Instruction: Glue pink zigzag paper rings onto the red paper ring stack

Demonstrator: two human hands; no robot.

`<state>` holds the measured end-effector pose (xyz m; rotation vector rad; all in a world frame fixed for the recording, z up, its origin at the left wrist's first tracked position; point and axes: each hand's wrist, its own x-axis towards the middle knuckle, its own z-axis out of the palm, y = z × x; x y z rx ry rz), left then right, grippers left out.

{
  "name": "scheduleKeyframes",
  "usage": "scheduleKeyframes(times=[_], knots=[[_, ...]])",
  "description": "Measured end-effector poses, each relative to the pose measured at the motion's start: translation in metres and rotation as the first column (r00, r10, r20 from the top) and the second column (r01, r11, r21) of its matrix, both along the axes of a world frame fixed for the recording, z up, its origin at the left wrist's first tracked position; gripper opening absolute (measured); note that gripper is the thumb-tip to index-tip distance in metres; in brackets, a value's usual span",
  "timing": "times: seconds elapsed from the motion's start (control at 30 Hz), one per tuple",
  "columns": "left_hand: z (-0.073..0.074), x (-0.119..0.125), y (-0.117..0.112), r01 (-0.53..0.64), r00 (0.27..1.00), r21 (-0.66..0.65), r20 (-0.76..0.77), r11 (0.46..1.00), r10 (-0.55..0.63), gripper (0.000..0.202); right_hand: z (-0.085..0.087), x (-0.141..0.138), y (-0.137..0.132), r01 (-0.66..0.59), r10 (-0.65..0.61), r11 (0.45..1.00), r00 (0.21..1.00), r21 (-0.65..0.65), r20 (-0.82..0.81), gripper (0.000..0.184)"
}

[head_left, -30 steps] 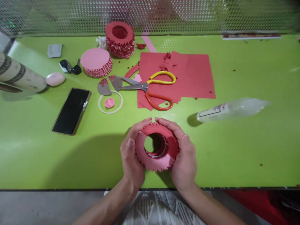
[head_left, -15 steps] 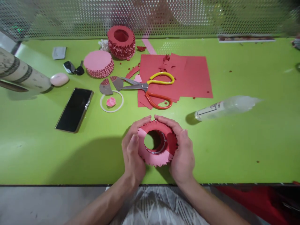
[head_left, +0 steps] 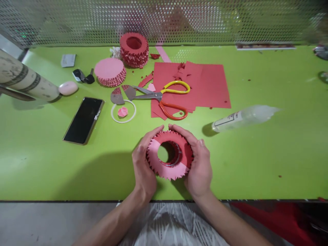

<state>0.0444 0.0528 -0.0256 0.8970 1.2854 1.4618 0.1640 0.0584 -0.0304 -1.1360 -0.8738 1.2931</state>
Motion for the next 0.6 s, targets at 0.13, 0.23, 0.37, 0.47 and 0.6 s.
scheduleKeyframes(times=[0.13, 0.23, 0.37, 0.47, 0.6], knots=[[0.0002, 0.0027, 0.0016, -0.001, 1.0, -0.006, 0.0, 1.0, 0.001, 0.06, 0.0017, -0.0025, 0.0025, 0.021, -0.022, 1.0, 0.999, 0.016, 0.038, 0.052], [0.0006, 0.003, 0.0025, -0.011, 0.999, 0.004, -0.04, 1.0, 0.011, 0.059, 0.0034, -0.0035, 0.0039, 0.041, -0.042, 0.999, 0.996, 0.023, 0.073, 0.05], [0.0012, 0.0035, 0.0025, -0.031, 0.999, -0.014, -0.022, 0.999, 0.031, 0.057, 0.0023, -0.0029, 0.0027, 0.039, -0.04, 0.999, 0.996, 0.008, 0.074, 0.047], [0.0018, 0.0043, 0.0024, -0.038, 0.999, -0.009, -0.026, 0.999, 0.038, 0.058, 0.0011, -0.0027, 0.0021, 0.04, -0.04, 0.999, 0.997, 0.004, 0.066, 0.047], [0.002, 0.0042, 0.0024, -0.028, 0.997, -0.006, -0.066, 1.0, 0.028, 0.059, 0.003, -0.003, 0.0041, 0.051, -0.053, 0.999, 0.993, 0.017, 0.107, 0.05]])
